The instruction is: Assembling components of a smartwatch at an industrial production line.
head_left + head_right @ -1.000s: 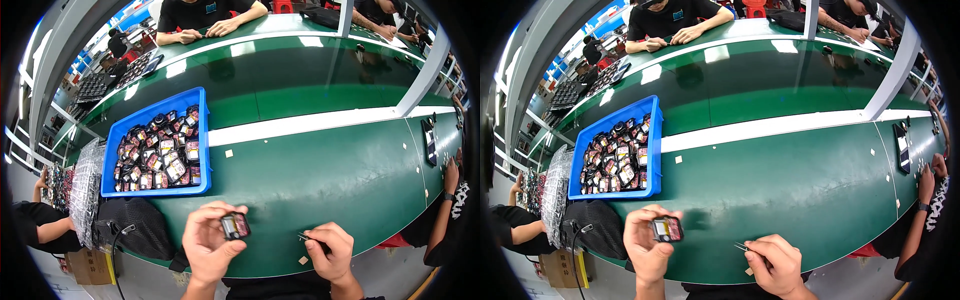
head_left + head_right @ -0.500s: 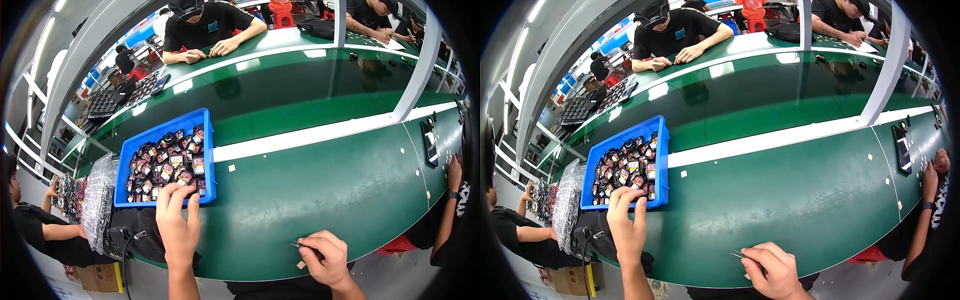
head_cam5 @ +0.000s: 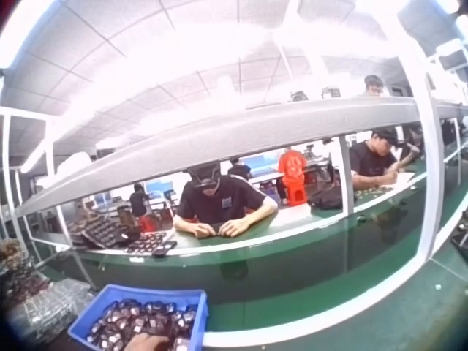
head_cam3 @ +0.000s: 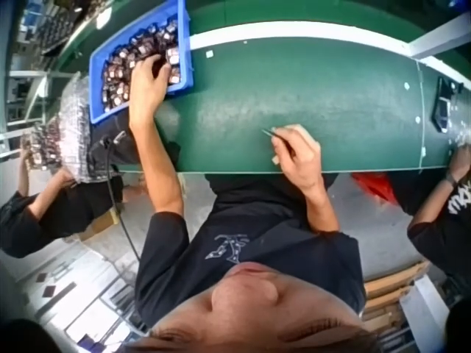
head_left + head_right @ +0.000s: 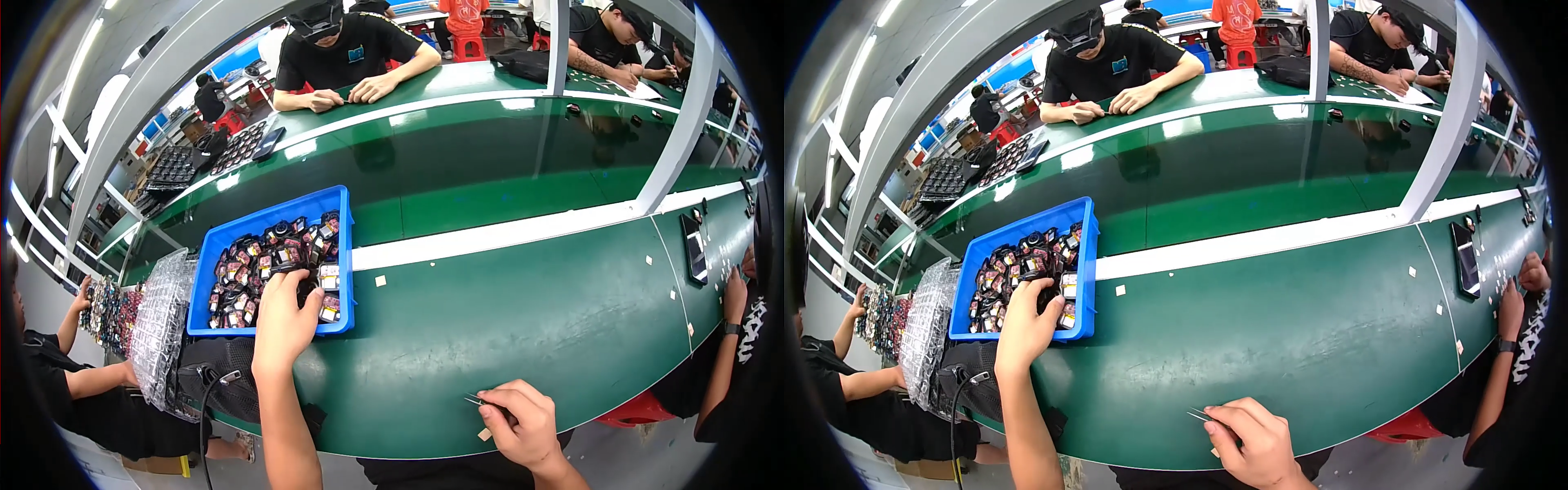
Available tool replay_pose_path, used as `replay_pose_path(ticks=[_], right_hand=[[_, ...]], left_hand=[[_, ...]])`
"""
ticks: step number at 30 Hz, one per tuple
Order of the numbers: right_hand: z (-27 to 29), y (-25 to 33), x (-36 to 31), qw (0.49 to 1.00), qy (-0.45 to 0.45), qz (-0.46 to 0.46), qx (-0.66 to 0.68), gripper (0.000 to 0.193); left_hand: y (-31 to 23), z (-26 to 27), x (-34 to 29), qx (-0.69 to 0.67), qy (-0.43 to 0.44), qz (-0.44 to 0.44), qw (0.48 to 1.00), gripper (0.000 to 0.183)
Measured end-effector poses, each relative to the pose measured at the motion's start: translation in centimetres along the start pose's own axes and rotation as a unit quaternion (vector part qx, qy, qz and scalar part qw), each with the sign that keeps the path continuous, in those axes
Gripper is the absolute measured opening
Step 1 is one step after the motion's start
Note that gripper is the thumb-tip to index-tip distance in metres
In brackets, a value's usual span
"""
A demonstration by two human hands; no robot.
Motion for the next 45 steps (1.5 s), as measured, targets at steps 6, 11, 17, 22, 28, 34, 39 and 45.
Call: replay_pose_path(ticks=[6,11,17,22,28,34,39,45], right_hand=[[-0.2,0.0,-0.2,0.997,0.015,-0.056,0.041,0.009],[0.3,-0.2,-0.1,0.997,0.036,-0.052,0.031,0.012],[0.8,0.0,0.4,0.999,0.024,-0.046,0.017,0.014],[1.2,0.3,1.0,0.999,-0.019,-0.026,-0.008,0.012],[1.2,0.5,1.1,0.999,-0.038,-0.004,-0.022,0.010],[0.8,0.8,1.0,0.999,-0.028,0.016,-0.019,0.009],[0.4,0.9,0.8,0.999,-0.026,0.032,-0.033,0.009],[-0.3,0.7,1.2,0.999,0.002,0.004,-0.033,0.011]], left_hand=[[2.2,0.8,2.1,0.062,-0.049,0.072,0.994,0.029],[2.7,0.3,3.4,0.078,-0.053,0.084,0.992,0.027],[2.9,1.4,5.1,0.041,-0.085,0.093,0.991,0.024],[1.5,2.5,6.6,-0.017,-0.099,0.092,0.991,0.024],[-12.0,7.4,6.0,-0.449,0.121,0.045,0.884,0.031],[-23.9,18.1,0.6,-0.630,0.292,-0.396,0.601,0.065],[-23.5,19.3,-3.0,-0.825,0.131,-0.183,0.518,0.042],[-23.3,18.3,-2.0,-0.868,0.179,-0.065,0.459,0.041]])
Point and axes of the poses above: each hand's wrist, its own x-axis towards the middle knuckle, its own z-axis out of the back of the hand, y = z × x, the point moved 7 cm from there along x, towards the middle knuckle, and after that the axes turned 11 degrees about -y, right-handed, at the moved point
